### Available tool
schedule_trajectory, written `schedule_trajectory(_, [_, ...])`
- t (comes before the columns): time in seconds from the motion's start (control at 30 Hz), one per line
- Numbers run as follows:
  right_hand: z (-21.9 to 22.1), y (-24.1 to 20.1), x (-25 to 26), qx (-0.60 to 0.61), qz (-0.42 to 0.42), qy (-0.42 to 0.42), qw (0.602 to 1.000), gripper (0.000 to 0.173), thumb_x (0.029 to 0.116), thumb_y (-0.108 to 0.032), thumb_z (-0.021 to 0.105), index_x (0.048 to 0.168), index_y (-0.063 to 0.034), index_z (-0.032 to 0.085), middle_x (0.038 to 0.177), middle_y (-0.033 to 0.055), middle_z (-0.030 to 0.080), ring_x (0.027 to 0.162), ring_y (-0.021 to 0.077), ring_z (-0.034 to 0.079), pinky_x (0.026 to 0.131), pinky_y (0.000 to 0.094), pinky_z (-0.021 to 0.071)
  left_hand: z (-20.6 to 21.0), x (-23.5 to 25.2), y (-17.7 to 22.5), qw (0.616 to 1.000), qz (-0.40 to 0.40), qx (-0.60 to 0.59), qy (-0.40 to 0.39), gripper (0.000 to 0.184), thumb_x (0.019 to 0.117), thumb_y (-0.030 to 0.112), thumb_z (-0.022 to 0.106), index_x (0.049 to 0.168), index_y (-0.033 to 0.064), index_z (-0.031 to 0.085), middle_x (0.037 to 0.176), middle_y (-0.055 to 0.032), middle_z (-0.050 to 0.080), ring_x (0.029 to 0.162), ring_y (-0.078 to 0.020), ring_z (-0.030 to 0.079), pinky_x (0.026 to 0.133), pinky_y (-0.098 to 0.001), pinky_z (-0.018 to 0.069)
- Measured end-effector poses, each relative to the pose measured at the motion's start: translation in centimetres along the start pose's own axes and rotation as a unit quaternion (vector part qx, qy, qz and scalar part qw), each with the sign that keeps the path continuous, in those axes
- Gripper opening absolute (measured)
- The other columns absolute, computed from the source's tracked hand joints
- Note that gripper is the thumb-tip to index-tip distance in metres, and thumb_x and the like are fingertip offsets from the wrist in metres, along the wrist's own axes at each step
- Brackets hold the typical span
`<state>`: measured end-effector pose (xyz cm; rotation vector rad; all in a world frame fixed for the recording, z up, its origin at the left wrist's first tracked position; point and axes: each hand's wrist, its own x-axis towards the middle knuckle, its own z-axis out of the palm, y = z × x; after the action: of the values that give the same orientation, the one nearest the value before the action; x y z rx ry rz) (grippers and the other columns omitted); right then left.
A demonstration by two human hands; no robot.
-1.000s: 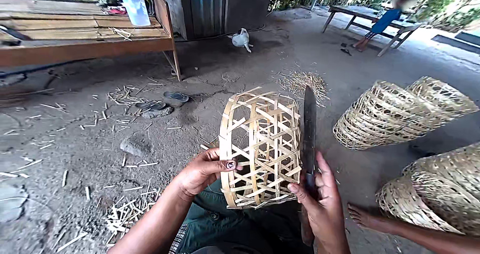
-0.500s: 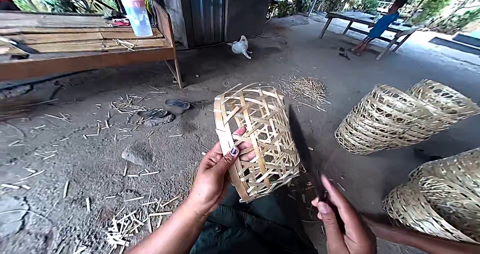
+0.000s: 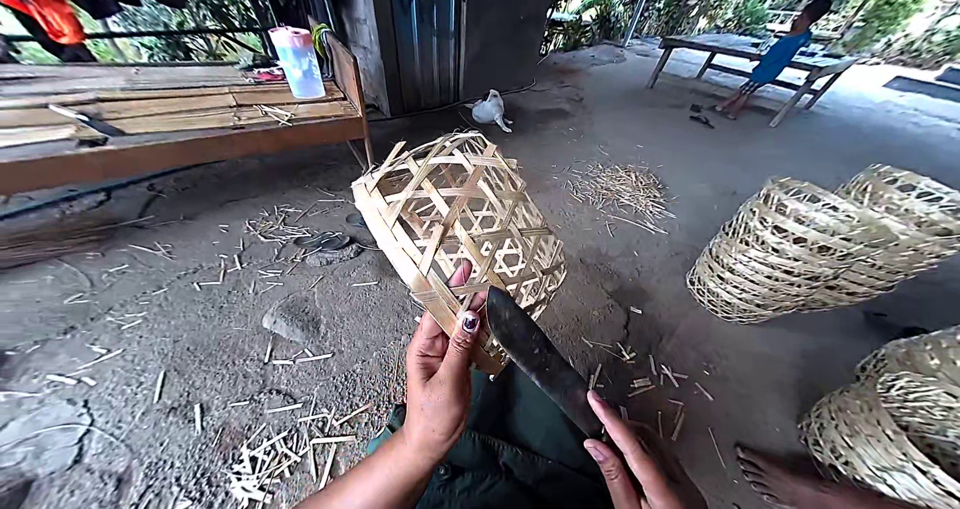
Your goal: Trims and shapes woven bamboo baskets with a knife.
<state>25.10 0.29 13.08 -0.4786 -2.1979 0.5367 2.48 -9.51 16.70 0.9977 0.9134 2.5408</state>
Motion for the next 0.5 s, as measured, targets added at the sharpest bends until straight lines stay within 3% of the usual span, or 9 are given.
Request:
schedule_trajectory(0.2, [1.4,0.2,0.2,0.036,-0.004,0.016,0.999,0.037,0.104,-0.032,0.062,0.139,-0.0202,0.067,0.114,0.0047,0.073,0.104,0.0108,0.068,0.092,0.0282,0.0563,0.4,-0.7,-0.2,0.998,0.046,0.037,-0.013,0.041,0.1057,0.011,0.055,0.145,0.0013,0.049,0.149,-0.0132,0.054,0.131,-0.0223,0.059,0.11,-0.0394,0.0494])
schedule_trajectory(0.33, [2.1,-0.1,0.2,0.083,0.009,0.013,0.996,0.038,0.104,-0.031,0.062,0.139,-0.0178,0.066,0.114,0.0049,0.073,0.103,0.0094,0.068,0.092,0.0264,0.057,0.7,-0.8,-0.4,0.998,0.04,0.048,-0.015,0.045,0.1063,0.014,0.054,0.149,0.0013,0.044,0.147,-0.0117,0.055,0.126,-0.0201,0.061,0.106,-0.0383,0.0525])
schedule_trajectory(0.4, [2.7,-0.2,0.3,0.126,0.024,0.014,0.992,0.04,0.1047,-0.028,0.061,0.142,-0.0143,0.064,0.115,0.0059,0.072,0.1,0.0087,0.068,0.09,0.0245,0.0577,0.9,-1.1,-0.6,0.999,0.033,0.033,-0.027,0.044,0.106,0.014,0.055,0.147,0.0006,0.046,0.146,-0.0141,0.056,0.125,-0.024,0.063,0.107,-0.041,0.0523])
schedule_trajectory(0.5, [3.2,-0.5,1.0,0.187,0.048,0.036,0.98,0.044,0.1046,-0.024,0.061,0.145,-0.0076,0.059,0.115,0.0074,0.071,0.09,0.0082,0.068,0.078,0.0236,0.06,1.5,-1.9,-0.9,0.999,0.014,0.006,-0.037,0.045,0.1056,0.015,0.056,0.149,0.0034,0.047,0.147,-0.0145,0.055,0.125,-0.0277,0.063,0.11,-0.0435,0.0515])
